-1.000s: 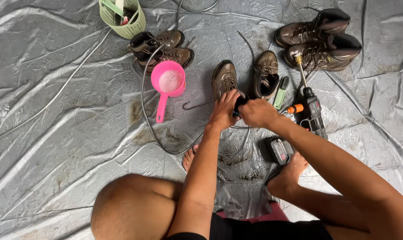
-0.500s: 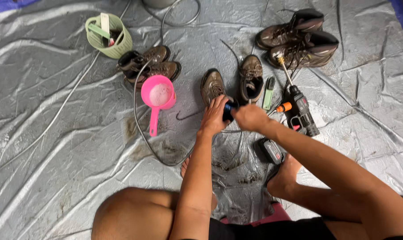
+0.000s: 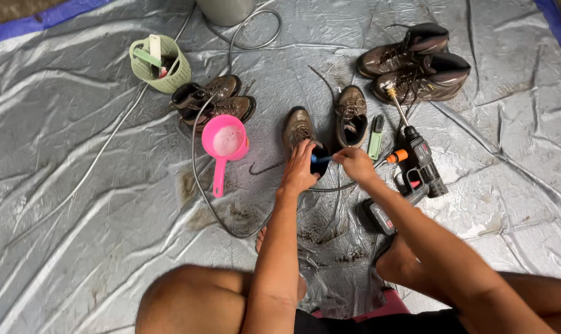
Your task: The person uses a power drill with a brush attachment to scrub the exterior of a brown hiking boot. They then switch to a manual toothbrush to scrub the interior of the same boot. Other boots, a bucket, and cleaning supplies are visible on the tarp.
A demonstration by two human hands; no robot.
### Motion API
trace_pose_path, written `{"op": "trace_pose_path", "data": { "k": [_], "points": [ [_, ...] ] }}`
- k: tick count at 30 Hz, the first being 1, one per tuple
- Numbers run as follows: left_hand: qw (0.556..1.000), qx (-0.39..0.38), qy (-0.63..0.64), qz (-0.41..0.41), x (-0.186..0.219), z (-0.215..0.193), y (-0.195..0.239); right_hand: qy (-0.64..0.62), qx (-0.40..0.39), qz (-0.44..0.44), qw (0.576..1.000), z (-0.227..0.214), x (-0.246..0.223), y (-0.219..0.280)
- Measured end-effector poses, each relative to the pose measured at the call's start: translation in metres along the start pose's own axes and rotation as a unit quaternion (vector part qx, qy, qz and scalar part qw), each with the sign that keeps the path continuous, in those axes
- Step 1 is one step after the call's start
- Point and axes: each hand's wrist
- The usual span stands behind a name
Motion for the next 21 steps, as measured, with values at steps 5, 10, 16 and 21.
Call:
{"op": "trace_pose_path", "data": {
  "k": [5, 10, 16, 21],
  "points": [
    [0.999, -0.015, -0.007, 0.034, 0.025, -0.011, 0.011, -0.654, -0.017, 0.171, 0.737, 0.064, -0.015, 0.021],
    [0.999, -0.025, 0.017, 0.039, 0.018, -0.016, 0.014, -0.694, -0.048, 0.154, 0.701, 0.058, -0.029, 0.058],
    [0.993, 0.023, 0.117, -0.004, -0.002, -0.023, 0.027, -0.306, 0.045, 0.067, 0.949, 0.057, -0.008, 0.055],
    [0.99, 0.067, 0.119, 0.041, -0.005, -0.02, 0.017, -0.14, 0.104, 0.049, 0.983, 0.068, -0.033, -0.01]
  ]
}}
Point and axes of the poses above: each hand's wrist, its own y-axis away from the middle knuckle, its own z-axis out of the palm, x = y × z, and after that the axes turned 5 degrees about y, right-handed
